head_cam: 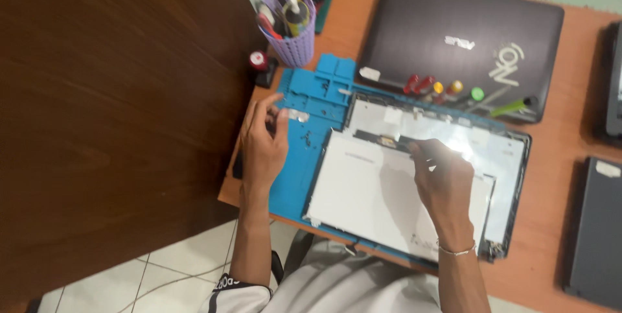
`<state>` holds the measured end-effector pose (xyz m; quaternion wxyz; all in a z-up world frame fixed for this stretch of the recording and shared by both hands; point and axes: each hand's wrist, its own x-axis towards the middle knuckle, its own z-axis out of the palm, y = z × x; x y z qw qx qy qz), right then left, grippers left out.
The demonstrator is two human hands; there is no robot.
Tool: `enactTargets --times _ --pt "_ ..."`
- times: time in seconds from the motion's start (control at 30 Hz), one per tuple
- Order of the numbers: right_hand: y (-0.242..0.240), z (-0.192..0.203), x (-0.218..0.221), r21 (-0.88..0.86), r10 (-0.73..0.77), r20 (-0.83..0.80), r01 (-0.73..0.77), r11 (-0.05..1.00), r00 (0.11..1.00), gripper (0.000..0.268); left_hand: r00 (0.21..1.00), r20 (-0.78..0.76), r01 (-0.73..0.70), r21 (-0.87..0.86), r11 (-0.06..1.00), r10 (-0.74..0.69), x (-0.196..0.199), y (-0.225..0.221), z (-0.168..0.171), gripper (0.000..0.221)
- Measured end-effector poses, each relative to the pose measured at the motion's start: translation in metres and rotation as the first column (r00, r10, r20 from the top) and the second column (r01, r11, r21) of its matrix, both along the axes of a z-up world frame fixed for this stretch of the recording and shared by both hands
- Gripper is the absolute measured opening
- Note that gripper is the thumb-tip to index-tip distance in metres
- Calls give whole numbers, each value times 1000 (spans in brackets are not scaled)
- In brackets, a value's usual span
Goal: The person prying the bezel off a laptop by hand, disconnects a connector cable from the rear of the LCD panel, and removes the screen from the lid assembly using a small red hand tool.
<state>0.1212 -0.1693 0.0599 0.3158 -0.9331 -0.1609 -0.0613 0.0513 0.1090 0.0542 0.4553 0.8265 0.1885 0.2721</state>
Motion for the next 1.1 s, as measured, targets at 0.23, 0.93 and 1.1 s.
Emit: enactTargets --times 0.23,0.93,1.1 --pt "38 17 18 111 71 -20 -68 991 997 25 988 143 -55 -35 998 60 63 39 14 29" --pt "14 19 27 40 117 -131 -112 993 985 33 849 527 -186 233 954 37 57 25 46 10" --pt "0 15 20 35 203 -91 -201 979 975 39 963 251 68 130 989 -99 10 -11 43 10"
